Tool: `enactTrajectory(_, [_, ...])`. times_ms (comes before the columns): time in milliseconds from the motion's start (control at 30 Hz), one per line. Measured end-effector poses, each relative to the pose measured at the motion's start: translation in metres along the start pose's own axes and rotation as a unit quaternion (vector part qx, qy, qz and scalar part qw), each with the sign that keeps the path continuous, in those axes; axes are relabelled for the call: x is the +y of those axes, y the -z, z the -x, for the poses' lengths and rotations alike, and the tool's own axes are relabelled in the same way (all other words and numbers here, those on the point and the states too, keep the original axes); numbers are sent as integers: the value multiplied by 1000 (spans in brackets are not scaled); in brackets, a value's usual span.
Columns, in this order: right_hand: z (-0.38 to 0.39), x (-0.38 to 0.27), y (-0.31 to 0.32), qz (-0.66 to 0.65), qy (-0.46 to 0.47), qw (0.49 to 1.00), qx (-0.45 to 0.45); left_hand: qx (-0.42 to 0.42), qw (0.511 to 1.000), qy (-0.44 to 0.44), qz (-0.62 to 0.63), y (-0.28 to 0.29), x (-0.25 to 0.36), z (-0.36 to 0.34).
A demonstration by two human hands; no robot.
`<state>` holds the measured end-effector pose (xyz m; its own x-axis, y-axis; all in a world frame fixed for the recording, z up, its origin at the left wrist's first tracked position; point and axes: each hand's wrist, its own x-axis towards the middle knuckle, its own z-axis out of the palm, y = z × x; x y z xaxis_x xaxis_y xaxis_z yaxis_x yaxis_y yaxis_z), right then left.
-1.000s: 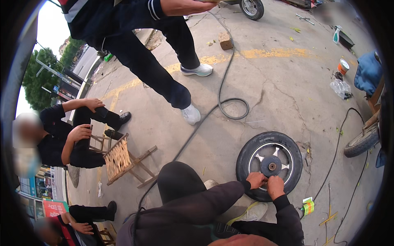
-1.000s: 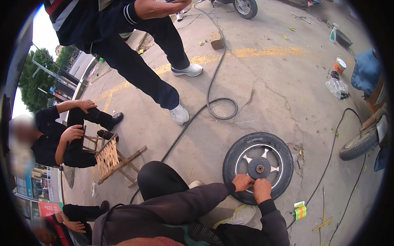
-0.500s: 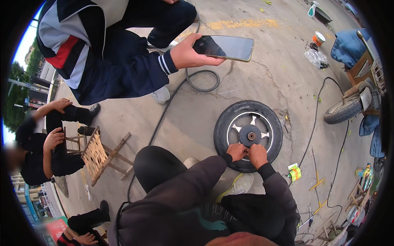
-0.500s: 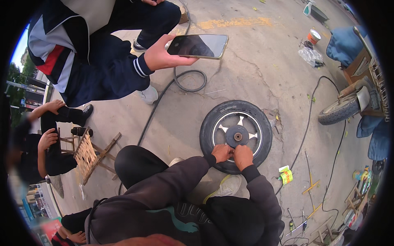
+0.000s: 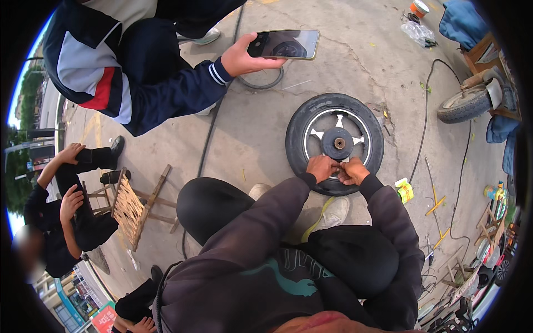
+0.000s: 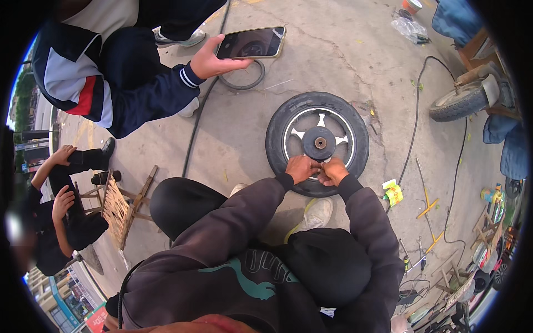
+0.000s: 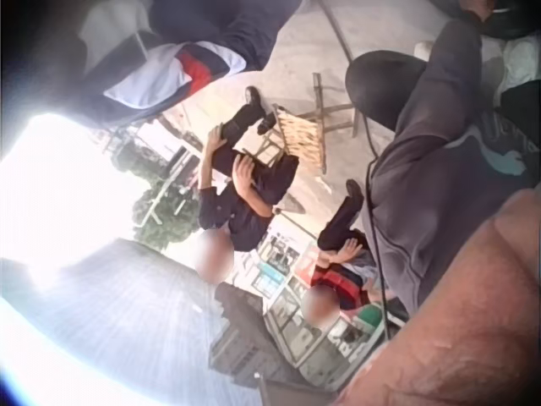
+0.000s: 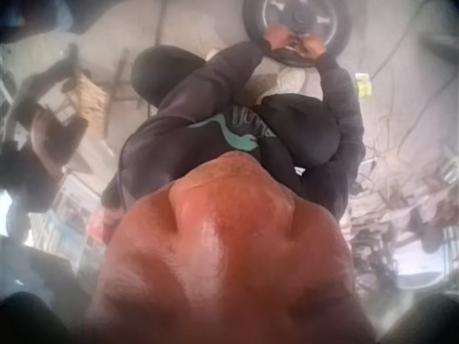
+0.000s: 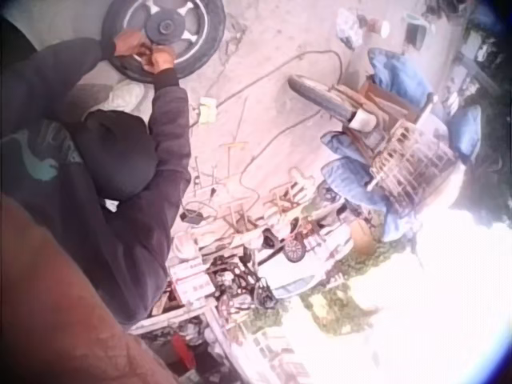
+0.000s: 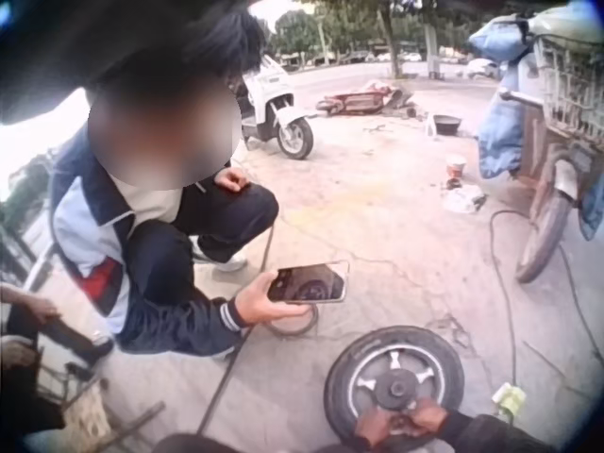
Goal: The person uses a wrench to loosen and remove bolts from a scooter wheel, then detaches the wheel from the scooter. The person places the wheel on the ground and briefly handles a small metal part near the wheel hub.
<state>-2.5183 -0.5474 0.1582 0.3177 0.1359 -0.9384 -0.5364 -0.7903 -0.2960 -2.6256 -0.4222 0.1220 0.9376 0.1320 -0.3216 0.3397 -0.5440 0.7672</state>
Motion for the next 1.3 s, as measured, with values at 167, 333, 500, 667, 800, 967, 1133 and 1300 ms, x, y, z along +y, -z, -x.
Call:
enactTrajectory(167, [-2,6,2,19,1,1000,-10,-17,1000,-9,-7,7,3,0])
enactTrajectory(333, [4,9,1,461,296,834,73,12,1000,-26,13,1,-4,1])
enactTrajectory(500, [8,24,-9,597,415,675,126,27,999,-33,-19,-9,-8,1])
enactTrajectory(667, [13,31,-7,456,420,763,180,-8,999,-26,-24,2,2,-3])
enactTrajectory(800, [20,23,-7,445,406,780,170,30,998,-47,-8,-1,-2,0])
enactTrajectory(967, [17,15,6,675,512,507,159,7,998,-26,-65,-2,-6,-4])
enactTrajectory(1133, [14,15,7,574,474,653,138,9,999,-35,-30,0,-1,-1])
enactTrajectory(1300, [-4,24,13,413,316,845,125,-12,1000,-17,-13,6,8,0])
